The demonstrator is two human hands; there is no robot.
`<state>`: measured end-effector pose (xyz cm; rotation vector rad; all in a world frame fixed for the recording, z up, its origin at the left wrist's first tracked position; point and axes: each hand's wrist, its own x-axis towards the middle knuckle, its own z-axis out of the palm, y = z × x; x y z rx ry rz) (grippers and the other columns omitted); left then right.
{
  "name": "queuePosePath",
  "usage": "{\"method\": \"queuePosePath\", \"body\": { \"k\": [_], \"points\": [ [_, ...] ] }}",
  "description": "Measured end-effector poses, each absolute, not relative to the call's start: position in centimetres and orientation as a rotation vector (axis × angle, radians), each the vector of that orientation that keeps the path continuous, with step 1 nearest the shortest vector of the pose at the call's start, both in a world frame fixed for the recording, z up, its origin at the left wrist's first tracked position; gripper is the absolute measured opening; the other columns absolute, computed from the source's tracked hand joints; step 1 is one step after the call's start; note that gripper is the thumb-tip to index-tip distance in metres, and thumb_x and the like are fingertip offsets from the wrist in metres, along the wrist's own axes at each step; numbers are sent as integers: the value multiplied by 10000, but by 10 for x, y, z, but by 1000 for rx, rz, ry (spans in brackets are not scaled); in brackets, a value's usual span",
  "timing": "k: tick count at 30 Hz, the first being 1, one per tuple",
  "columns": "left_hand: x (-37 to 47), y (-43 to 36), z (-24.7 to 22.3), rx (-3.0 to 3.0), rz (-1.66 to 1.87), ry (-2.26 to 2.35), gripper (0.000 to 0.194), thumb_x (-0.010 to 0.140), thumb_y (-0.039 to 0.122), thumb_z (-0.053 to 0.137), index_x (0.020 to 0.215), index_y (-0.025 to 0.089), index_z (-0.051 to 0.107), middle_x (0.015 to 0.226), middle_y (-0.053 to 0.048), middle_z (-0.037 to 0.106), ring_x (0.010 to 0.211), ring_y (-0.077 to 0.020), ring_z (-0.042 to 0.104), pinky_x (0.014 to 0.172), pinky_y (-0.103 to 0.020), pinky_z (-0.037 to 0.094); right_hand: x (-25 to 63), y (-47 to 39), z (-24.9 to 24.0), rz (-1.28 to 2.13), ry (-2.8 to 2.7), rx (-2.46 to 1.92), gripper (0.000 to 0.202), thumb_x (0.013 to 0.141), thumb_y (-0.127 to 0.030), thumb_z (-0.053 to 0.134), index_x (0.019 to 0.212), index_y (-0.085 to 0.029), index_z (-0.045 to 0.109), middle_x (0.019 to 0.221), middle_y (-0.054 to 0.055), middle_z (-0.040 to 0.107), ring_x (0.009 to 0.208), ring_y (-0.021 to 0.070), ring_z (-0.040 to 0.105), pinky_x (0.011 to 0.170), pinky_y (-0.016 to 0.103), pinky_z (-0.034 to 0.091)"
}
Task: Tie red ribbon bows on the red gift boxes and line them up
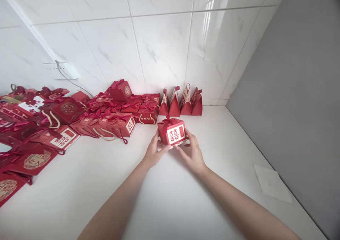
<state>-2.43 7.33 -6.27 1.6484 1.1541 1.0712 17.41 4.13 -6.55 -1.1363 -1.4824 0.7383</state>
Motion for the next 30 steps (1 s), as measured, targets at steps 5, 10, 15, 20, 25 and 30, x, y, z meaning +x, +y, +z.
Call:
{"method": "queuePosePath", "body": {
  "k": [5, 10, 15, 20, 25, 30],
  "points": [
    [-27, 85, -64, 1514, 1055, 1077, 649, 837, 502, 561, 1410, 227, 429, 1243, -93, 604, 973, -239, 611, 753, -338, 525, 176, 44, -63, 1055, -1376, -1019, 524, 919, -520, 519, 1384, -294, 431, 1404, 71, 508, 1242, 287, 518, 1006, 460, 471],
    [-32, 93, -72, 1354, 1086, 1025, 461, 814, 546, 513, 1060, 180, 645, 754, -45, 651, 648, -179, 550, 577, -297, 456, 175, 42, -64, 1368, -1315, -828, 652, 931, -523, 501, 1492, -366, 208, 1539, 41, 345, 1300, 267, 496, 1017, 453, 475],
    [-43, 99, -61, 1033, 1075, 789, 632, 847, 660, 234, 1032, 199, 625, 802, -66, 653, 613, -179, 511, 635, -373, 485, 173, 37, -67, 1483, -1299, -803, 733, 911, -480, 550, 1507, -378, 136, 1457, 90, 445, 1053, 239, 650, 914, 446, 511],
    [-52, 100, -50, 882, 1076, 671, 780, 808, 751, 206, 1091, 165, 635, 1076, -147, 664, 673, -200, 514, 822, -477, 463, 174, 40, -67, 1538, -1311, -804, 556, 885, -430, 606, 1382, -308, 391, 1188, 82, 629, 922, 210, 659, 831, 399, 512],
    [-54, 98, -49, 769, 1138, 607, 677, 794, 682, 354, 1136, 160, 615, 1016, -146, 672, 695, -213, 553, 816, -459, 465, 180, 46, -68, 1645, -1197, -773, 312, 894, -441, 600, 1128, -236, 607, 992, 65, 677, 866, 193, 644, 794, 355, 495],
    [-54, 97, -47, 670, 1113, 487, 511, 828, 549, 434, 1060, 144, 641, 960, -132, 668, 634, -170, 547, 790, -400, 485, 181, 47, -67, 1693, -1160, -770, 266, 891, -431, 619, 1044, -215, 649, 977, 58, 679, 857, 168, 631, 804, 330, 472]
  ]
}}
